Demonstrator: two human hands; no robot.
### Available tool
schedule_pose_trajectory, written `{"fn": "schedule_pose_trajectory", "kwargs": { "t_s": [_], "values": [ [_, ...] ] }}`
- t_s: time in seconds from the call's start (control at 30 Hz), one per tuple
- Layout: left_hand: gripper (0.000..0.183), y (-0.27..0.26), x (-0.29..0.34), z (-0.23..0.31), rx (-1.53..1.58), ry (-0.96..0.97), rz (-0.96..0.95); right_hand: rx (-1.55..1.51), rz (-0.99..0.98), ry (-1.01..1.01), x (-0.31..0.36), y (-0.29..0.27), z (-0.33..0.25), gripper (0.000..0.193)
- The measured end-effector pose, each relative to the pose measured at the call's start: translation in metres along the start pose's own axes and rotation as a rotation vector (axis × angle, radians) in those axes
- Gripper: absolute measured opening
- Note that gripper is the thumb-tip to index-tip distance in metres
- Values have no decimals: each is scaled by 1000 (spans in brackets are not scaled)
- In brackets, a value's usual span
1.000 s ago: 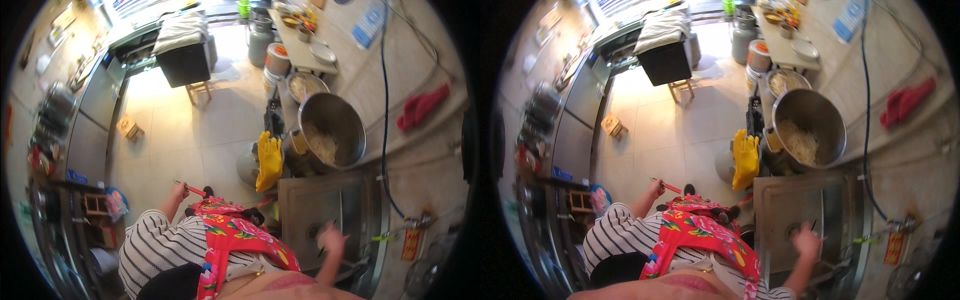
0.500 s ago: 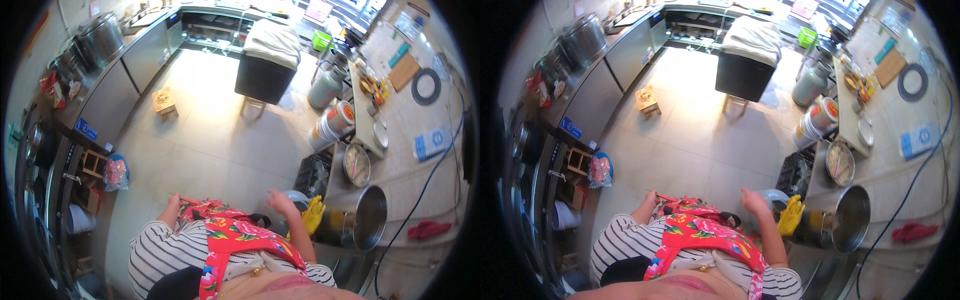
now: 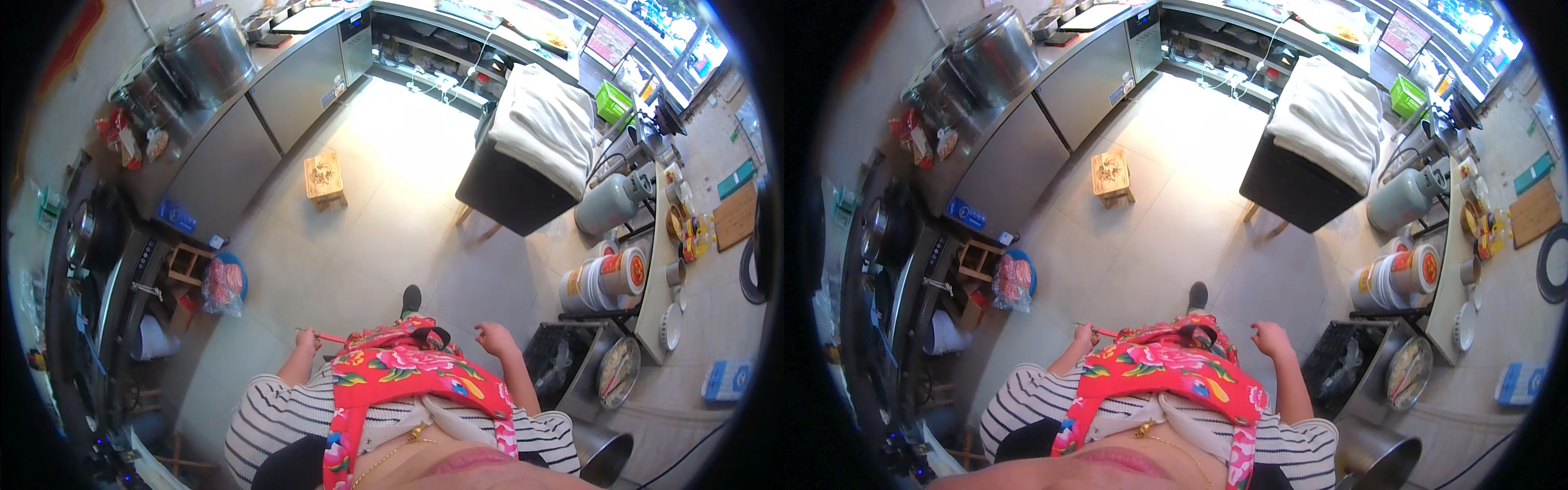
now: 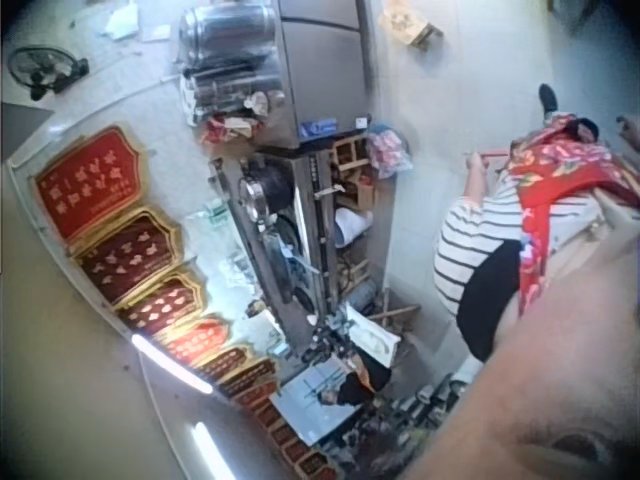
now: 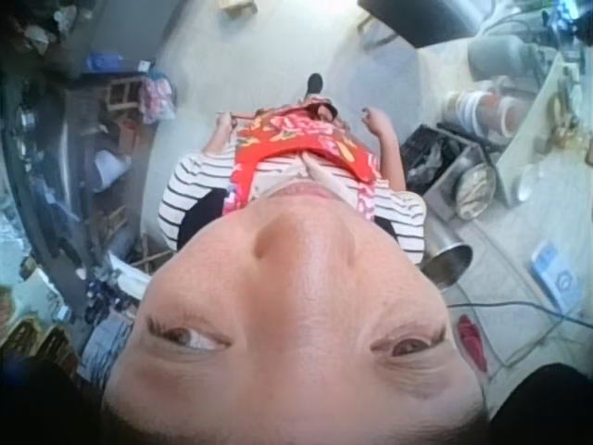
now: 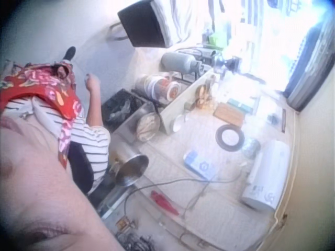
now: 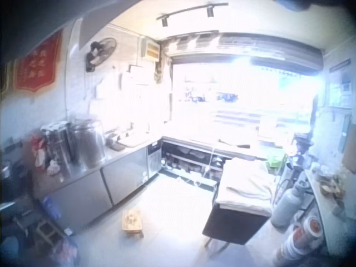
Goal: The person washes hands and a small bowl in the sink, then moves to a prep counter. They open a plastic bag, take out a small food item, and peel it by hand. The peeled item is placed into a large bowl of orange sauce.
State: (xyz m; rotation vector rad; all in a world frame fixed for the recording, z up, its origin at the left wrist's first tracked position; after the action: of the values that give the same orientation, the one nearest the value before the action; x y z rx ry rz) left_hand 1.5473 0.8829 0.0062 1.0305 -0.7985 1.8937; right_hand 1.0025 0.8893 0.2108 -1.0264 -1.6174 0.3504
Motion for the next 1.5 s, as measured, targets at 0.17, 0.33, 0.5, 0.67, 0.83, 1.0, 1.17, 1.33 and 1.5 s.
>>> {"fn": "schedule_pose_trajectory", "kwargs": {
  "t_s": [0.17, 0.33, 0.5, 0.67, 0.83, 1.0, 1.17, 1.33, 1.5],
  "values": [
    [16, 94, -14, 123, 7, -66, 40, 63, 59, -249, -132, -158, -77, 31],
    [15, 212, -40, 265, 187, 106, -30, 152, -2, -477, -262, -287, -183, 32],
    [16, 275, -107, 356, 172, 84, -7, -51, -5, -640, -378, -376, -275, 32],
    [19, 322, -215, 498, 367, 38, 84, -157, 39, -634, -525, -508, -347, 31],
    [21, 362, -273, 667, 205, 27, 107, -369, 46, -464, -614, -637, -376, 32],
    [24, 494, -330, 907, 90, 393, 7, -1426, -146, -526, -718, -760, -379, 36],
    [20, 649, -360, 1074, 54, 364, -174, -379, -105, 140, -894, -800, -331, 35],
    [21, 721, -331, 1192, 89, 539, -372, -29, -24, -141, -1068, -857, -372, 47],
    [17, 730, -304, 1269, 156, 380, -82, 452, -91, -308, -1202, -936, -506, 46]
  ]
}}
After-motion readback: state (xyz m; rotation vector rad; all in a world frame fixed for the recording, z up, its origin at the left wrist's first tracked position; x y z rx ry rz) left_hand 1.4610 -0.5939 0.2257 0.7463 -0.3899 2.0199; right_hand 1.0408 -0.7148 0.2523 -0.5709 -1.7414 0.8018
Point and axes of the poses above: each hand's wrist, its own x-axis away from the middle knuckle, its own y-axis out of the palm, z = x × y, the point moved 4 cm from there along -x, towards the middle knuckle, and after that the axes turned 4 degrees about -x, right-handed, at the moved point
